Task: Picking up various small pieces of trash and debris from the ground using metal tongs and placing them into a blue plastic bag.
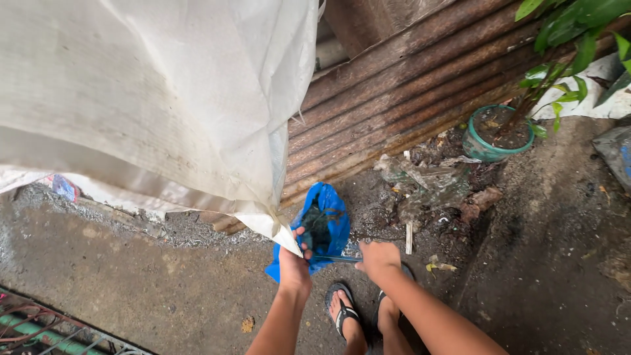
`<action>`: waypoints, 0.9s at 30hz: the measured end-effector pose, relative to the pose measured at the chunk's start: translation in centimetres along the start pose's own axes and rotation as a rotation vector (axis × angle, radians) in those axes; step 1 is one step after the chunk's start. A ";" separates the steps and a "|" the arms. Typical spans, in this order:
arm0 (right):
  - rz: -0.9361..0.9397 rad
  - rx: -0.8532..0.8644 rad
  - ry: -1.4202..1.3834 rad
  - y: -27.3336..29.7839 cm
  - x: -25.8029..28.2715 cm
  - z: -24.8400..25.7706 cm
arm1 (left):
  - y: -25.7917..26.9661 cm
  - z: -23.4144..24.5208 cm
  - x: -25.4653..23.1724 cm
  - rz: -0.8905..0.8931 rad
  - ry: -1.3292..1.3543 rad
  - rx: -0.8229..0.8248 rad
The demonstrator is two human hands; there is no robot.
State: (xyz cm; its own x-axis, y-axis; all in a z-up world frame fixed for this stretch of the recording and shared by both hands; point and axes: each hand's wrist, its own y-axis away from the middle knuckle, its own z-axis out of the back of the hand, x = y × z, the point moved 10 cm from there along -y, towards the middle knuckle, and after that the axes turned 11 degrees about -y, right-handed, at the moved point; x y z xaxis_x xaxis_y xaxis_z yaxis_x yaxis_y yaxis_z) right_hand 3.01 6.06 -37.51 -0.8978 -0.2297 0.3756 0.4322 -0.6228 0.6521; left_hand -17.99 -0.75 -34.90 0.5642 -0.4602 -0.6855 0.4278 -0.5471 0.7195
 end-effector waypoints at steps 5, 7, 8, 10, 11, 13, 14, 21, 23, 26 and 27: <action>-0.250 0.037 -0.170 5.4 -5.2 7.0 | 2.6 -3.4 -4.2 -0.050 0.138 -0.032; -0.320 0.112 -0.296 7.3 -9.6 7.4 | 2.4 -4.1 -5.2 -0.086 0.164 -0.038; -0.391 0.078 -0.416 8.2 -12.6 7.4 | 2.2 -4.4 -4.7 -0.038 0.122 -0.049; -0.470 0.028 -0.538 9.9 -17.7 7.9 | 1.1 -5.6 -3.8 0.011 0.078 -0.042; -0.542 0.008 -0.551 11.1 -20.2 8.2 | 0.2 -6.0 -3.4 0.003 0.144 -0.047; -0.617 -0.022 -0.569 12.3 -24.1 8.2 | -0.1 -7.9 -3.5 -0.006 0.209 -0.042; -0.701 -0.023 -0.567 12.7 -26.2 7.5 | 0.5 -9.1 -4.4 -0.056 0.264 -0.054; -0.830 0.179 -0.726 7.9 -32.8 -1.6 | -2.2 -14.4 -1.7 -0.012 0.172 -0.087; -0.879 0.165 -0.772 6.2 -32.4 -1.3 | -1.6 -17.1 -2.9 0.019 0.040 -0.078; -0.986 0.126 -0.788 4.3 -32.2 -0.9 | -5.8 -18.0 -1.7 -0.064 -0.169 -0.041; -1.041 0.089 -0.764 3.5 -32.4 -0.3 | -8.1 -18.3 -1.8 -0.184 -0.246 -0.001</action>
State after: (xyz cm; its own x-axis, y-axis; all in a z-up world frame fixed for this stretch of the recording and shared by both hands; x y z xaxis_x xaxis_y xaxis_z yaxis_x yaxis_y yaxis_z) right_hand 33.55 11.08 -47.56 -0.5508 0.8315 -0.0727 -0.4061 -0.1909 0.8937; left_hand -9.59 17.31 -37.42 0.2892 -0.5090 -0.8107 0.5081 -0.6362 0.5807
